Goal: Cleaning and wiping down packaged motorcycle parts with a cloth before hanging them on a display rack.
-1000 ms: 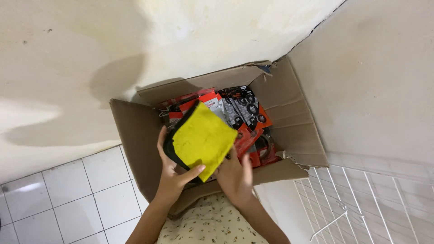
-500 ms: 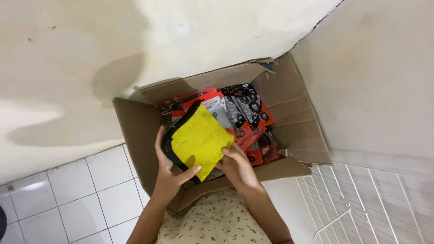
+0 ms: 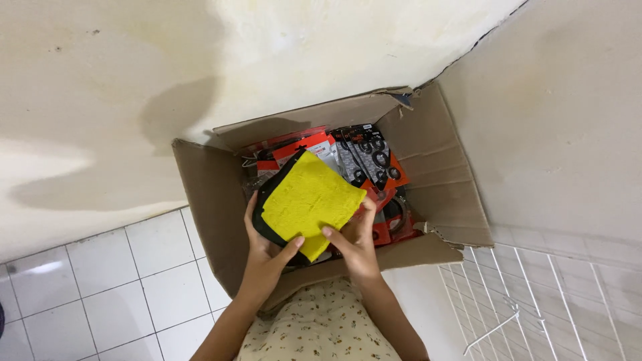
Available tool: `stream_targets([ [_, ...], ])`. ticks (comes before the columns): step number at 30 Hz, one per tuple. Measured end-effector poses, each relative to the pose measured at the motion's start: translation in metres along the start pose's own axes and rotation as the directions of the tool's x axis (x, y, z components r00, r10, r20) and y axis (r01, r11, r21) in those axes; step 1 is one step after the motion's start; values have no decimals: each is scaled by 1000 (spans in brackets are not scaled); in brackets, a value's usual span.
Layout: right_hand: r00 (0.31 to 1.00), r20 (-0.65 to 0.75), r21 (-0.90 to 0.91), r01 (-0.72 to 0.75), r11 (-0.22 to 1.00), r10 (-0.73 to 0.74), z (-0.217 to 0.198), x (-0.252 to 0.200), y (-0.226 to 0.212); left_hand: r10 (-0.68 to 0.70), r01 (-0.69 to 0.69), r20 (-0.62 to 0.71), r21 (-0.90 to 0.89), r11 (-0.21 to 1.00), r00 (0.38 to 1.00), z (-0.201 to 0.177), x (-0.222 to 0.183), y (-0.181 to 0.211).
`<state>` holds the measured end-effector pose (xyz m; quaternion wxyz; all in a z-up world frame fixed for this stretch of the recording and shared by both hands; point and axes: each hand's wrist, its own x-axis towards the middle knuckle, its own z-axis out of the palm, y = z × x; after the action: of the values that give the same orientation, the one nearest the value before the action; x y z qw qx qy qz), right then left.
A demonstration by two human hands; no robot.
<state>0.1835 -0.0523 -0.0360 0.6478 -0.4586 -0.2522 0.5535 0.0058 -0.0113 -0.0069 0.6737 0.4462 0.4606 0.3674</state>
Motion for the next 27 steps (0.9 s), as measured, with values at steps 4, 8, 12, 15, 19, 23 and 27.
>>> stream_targets([
  [4, 999, -38, -75, 19, 997, -22, -15, 1, -1, -26, 26, -16, -35, 999, 1000, -11, 5, 10],
  [8, 975, 199, -219, 138, 966, -94, -27, 1, -16, -82, 88, 50, -132, 987, 995, -47, 15, -21],
  [12, 946, 323, -399, 154, 904, -18, -32, -6, -16, -141, 306, 321, -552, 776, 937, -72, 15, -51],
  [15, 942, 334, -450, 183, 874, -26, -45, -1, 0, -415, 378, 77, 288, 880, 907, -66, 17, -48],
  [19, 963, 260, -455, 180, 872, -64, -39, 2, -17, -64, 4, 233, 249, 969, 970, -35, 14, -1],
  [23, 968, 247, -329, 119, 937, -36, -64, -3, -7, -207, 185, 216, 118, 976, 954, -40, 16, -6],
  [27, 830, 532, -245, 340, 908, -168, -76, 0, 1, 38, 61, 393, -237, 970, 919, -45, 21, -11],
])
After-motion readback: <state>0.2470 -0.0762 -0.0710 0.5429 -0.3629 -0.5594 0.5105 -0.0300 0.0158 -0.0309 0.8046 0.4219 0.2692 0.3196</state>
